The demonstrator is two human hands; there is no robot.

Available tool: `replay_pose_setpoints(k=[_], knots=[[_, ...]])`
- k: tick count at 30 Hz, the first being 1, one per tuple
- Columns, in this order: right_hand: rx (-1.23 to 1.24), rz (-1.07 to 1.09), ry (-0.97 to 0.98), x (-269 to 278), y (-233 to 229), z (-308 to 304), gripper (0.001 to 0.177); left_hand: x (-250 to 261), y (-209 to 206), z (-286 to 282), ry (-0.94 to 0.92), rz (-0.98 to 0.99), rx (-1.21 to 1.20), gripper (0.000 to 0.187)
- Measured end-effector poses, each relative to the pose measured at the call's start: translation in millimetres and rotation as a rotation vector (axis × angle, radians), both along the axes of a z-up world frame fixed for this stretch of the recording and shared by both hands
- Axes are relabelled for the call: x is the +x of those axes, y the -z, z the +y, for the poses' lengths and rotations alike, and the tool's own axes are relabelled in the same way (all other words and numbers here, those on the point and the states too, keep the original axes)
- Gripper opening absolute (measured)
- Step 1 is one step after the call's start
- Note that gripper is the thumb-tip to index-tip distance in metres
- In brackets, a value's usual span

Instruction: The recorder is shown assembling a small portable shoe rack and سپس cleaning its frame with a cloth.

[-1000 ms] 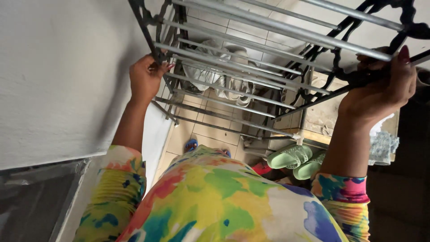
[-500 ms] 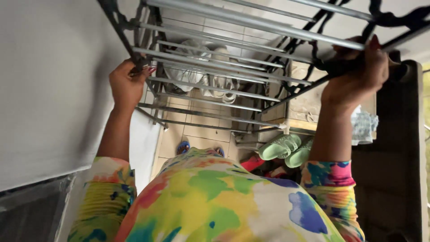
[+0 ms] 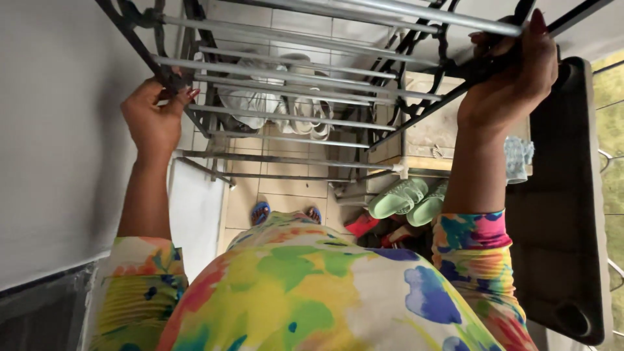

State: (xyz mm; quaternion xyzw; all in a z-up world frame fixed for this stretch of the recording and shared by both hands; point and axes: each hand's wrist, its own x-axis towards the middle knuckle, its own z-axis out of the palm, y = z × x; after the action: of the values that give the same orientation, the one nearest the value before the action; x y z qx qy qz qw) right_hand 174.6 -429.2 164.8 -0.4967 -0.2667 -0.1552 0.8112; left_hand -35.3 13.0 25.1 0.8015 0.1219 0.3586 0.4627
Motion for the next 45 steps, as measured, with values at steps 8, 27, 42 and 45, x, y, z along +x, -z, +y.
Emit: replay_pose_setpoints(k=[8,27,42,45], knots=[[0.023,0.009,-0.008,9,-5,-29,0.038,10,-9,-18,0.084,-0.019,-0.143,0.028],[-0.077,0.009,-0.034,60,50,-85,0.039,30,-4,-30,0.091,-0.020,-0.051,0.032],[0.020,0.107,-0.031,33,32,-61,0.027,19,5,-39,0.044,0.021,-0.045,0.021],[-0.031,0.026,-0.014,30,37,-61,0.028,20,11,-36,0.032,0.036,-0.054,0.020]])
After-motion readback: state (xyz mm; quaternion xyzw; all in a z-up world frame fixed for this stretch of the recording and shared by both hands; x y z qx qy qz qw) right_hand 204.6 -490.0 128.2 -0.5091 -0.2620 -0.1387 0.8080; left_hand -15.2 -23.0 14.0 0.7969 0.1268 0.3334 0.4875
